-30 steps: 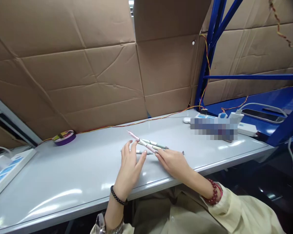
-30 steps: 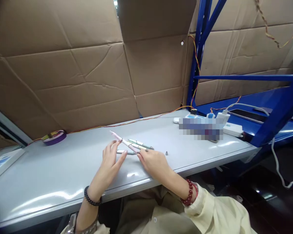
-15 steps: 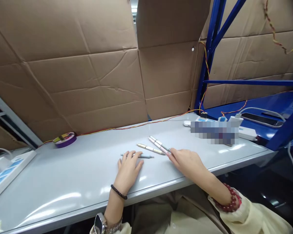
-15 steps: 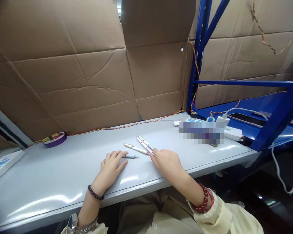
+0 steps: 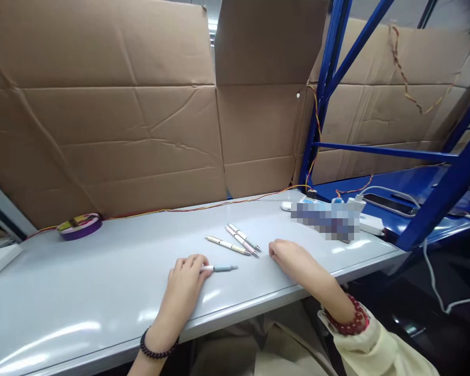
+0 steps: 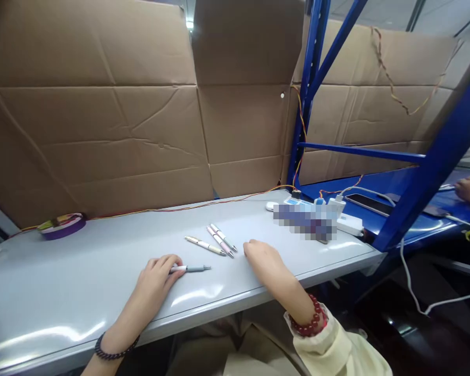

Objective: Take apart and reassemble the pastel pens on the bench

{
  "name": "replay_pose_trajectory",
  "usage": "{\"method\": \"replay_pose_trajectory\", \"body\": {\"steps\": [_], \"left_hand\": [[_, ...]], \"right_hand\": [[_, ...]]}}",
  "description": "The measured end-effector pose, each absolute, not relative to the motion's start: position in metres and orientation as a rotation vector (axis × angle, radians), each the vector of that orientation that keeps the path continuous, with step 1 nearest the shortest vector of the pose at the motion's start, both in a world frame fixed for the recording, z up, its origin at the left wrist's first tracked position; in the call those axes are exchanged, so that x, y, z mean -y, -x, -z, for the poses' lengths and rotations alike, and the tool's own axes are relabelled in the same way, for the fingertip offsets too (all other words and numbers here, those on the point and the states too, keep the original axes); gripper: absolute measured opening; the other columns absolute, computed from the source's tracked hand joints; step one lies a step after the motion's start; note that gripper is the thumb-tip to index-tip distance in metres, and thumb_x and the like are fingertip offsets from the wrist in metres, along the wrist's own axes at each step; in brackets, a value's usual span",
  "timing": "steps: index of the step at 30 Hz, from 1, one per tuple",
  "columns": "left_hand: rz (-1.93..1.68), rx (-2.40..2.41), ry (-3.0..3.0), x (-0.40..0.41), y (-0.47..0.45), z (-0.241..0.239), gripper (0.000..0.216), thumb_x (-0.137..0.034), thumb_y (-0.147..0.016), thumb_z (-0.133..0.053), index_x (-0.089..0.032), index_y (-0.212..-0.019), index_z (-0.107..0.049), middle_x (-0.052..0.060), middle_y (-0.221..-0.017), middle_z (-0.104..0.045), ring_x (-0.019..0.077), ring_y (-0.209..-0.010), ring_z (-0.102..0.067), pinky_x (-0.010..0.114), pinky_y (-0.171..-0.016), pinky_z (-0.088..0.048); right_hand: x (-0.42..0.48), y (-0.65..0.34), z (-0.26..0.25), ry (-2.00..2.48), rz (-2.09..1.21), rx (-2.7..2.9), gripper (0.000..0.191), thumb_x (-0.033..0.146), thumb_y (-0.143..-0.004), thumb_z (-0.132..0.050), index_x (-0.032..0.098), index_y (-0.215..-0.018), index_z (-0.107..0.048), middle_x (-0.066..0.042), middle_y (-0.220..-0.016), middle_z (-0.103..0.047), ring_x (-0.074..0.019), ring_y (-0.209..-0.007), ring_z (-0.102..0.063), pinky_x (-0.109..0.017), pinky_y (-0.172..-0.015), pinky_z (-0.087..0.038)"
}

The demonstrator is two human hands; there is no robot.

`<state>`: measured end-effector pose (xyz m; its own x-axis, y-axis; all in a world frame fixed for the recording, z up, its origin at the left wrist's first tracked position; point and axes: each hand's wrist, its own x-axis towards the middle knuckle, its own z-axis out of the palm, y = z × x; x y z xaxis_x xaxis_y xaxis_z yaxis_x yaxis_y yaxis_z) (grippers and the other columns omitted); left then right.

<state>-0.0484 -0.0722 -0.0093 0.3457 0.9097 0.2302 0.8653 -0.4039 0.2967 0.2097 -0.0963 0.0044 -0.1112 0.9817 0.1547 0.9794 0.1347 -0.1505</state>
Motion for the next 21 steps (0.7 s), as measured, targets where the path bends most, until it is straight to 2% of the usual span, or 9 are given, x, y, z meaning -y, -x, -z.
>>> {"method": "replay_pose_trajectory", "body": {"steps": [12, 18, 21], "left_hand": [[-0.58, -1.588, -2.396, 0.064, 0.059, 0.018, 0.024, -0.042, -0.088, -0.037, -0.025, -0.087, -0.055, 0.003, -0.101, -0.06, 0.0256, -0.095, -0.05, 0.039, -0.079, -0.04], [-0.565, -1.63, -2.388, 0.057, 0.067, 0.038, 0.03, -0.05, -0.085, -0.039, -0.028, -0.093, -0.058, 0.002, -0.106, -0.061, 0.0266, -0.097, -0.054, 0.041, -0.081, -0.044], [-0.735, -1.704, -2.421, 0.049, 0.079, 0.063, 0.035, -0.052, -0.082, -0.039, -0.027, -0.094, -0.06, 0.005, -0.107, -0.063, 0.0293, -0.097, -0.056, 0.042, -0.079, -0.047]], "right_hand": [[0.068, -0.209, 0.018, 1.624, -0.227, 1.923, 0.023, 0.014, -0.09, -0.036, 0.017, -0.088, -0.058, -0.005, -0.089, -0.064, -0.0159, -0.084, -0.059, -0.026, -0.077, -0.044], [0.079, -0.21, 0.011, 1.551, -0.357, 1.806, 0.027, 0.02, -0.093, -0.03, 0.019, -0.087, -0.056, -0.002, -0.083, -0.066, -0.0144, -0.075, -0.06, -0.024, -0.067, -0.043], [0.084, -0.204, 0.01, 1.539, -0.454, 1.697, 0.027, 0.024, -0.093, -0.032, 0.02, -0.085, -0.059, 0.001, -0.072, -0.064, -0.0128, -0.063, -0.056, -0.023, -0.059, -0.039]]}}
